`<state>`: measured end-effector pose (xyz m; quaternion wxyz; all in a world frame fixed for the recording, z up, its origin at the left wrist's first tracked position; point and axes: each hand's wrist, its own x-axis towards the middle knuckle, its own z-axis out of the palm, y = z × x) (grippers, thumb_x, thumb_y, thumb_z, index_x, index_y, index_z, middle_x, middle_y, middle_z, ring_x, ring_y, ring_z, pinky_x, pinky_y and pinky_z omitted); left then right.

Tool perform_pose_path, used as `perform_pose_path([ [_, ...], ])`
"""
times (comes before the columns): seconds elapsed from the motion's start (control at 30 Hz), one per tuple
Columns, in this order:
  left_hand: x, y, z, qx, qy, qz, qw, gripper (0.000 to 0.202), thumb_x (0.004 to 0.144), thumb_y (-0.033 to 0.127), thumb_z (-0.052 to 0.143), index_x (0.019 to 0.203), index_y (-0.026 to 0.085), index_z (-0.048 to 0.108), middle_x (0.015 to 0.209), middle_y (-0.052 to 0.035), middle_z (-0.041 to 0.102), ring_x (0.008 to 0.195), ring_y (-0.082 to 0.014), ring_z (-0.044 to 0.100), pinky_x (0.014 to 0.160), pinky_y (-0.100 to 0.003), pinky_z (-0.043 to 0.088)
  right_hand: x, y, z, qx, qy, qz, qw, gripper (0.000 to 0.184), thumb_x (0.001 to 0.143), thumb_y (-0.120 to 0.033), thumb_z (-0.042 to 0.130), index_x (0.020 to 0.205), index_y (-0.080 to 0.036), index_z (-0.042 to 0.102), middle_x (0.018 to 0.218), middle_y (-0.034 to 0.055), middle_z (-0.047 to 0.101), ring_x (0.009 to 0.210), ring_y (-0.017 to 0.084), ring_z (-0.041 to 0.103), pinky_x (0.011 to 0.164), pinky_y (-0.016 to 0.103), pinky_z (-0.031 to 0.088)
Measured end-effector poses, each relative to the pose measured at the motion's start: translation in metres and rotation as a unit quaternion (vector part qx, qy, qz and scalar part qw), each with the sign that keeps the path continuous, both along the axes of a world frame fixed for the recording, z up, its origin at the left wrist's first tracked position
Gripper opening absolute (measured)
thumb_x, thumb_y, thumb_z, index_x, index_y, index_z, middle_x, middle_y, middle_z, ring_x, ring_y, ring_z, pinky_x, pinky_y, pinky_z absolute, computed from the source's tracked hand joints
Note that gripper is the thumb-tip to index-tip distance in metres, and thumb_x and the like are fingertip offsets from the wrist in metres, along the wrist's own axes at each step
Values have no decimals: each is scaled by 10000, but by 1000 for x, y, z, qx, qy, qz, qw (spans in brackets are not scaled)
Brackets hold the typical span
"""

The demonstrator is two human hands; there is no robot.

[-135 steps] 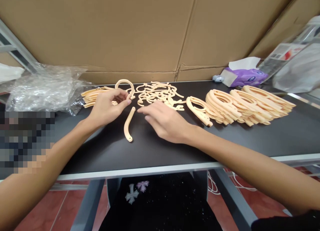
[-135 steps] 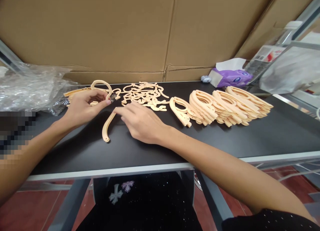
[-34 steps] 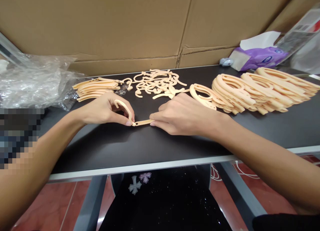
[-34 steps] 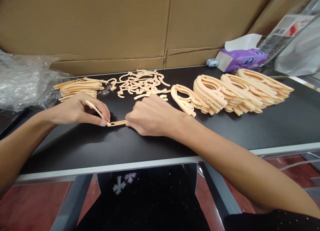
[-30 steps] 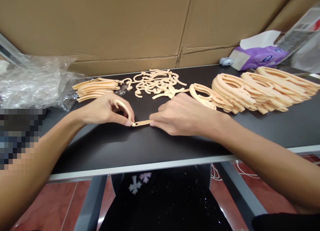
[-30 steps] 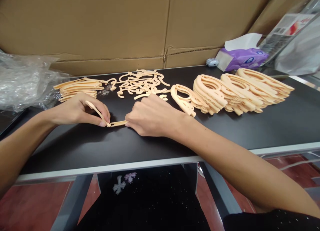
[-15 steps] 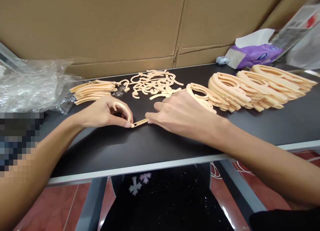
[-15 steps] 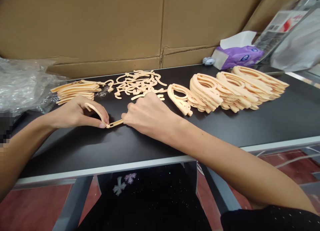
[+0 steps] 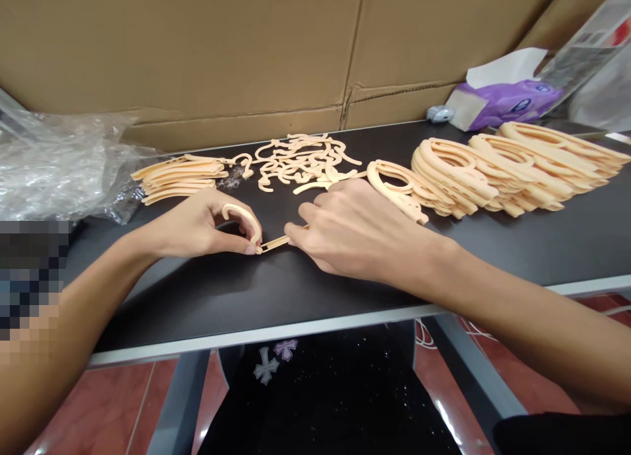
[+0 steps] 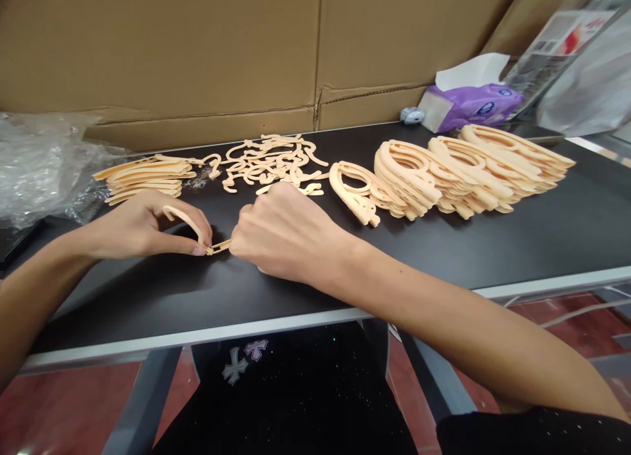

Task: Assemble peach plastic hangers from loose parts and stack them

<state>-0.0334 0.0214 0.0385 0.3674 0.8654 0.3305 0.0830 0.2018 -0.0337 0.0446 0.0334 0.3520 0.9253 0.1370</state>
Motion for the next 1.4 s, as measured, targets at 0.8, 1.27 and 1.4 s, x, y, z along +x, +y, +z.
perform_pose_path([
  [0.8, -7, 3, 4, -46, 4, -35, 998, 47, 878, 164, 704, 850, 153, 741, 844, -19, 753, 801, -135, 671, 758, -233, 507, -1, 2, -1, -16, 25, 29, 999, 270, 870, -125, 507, 767, -160, 754, 640, 100, 677, 643, 197, 577, 613, 334, 218],
  [1.27, -5, 3, 1, -103, -32, -32, 994, 28, 878, 110, 694, 856, 108, 678, 827, -33, 725, 796, -114, 664, 773, -221, 513, 0, 1, -3, -15, 35, 39, 999, 275, 885, -134, 499, 744, -151, 734, 660, 99, 680, 641, 188, 578, 607, 330, 204],
  [1.4, -4, 3, 2, -93, -18, -30, 995, 33, 867, 112, 695, 837, 124, 690, 817, -22, 729, 792, -111, 665, 769, -213, 513, 0, 2, -5, -10, 40, 43, 998, 271, 877, -125, 500, 751, -148, 739, 679, 104, 689, 651, 189, 584, 613, 330, 213],
])
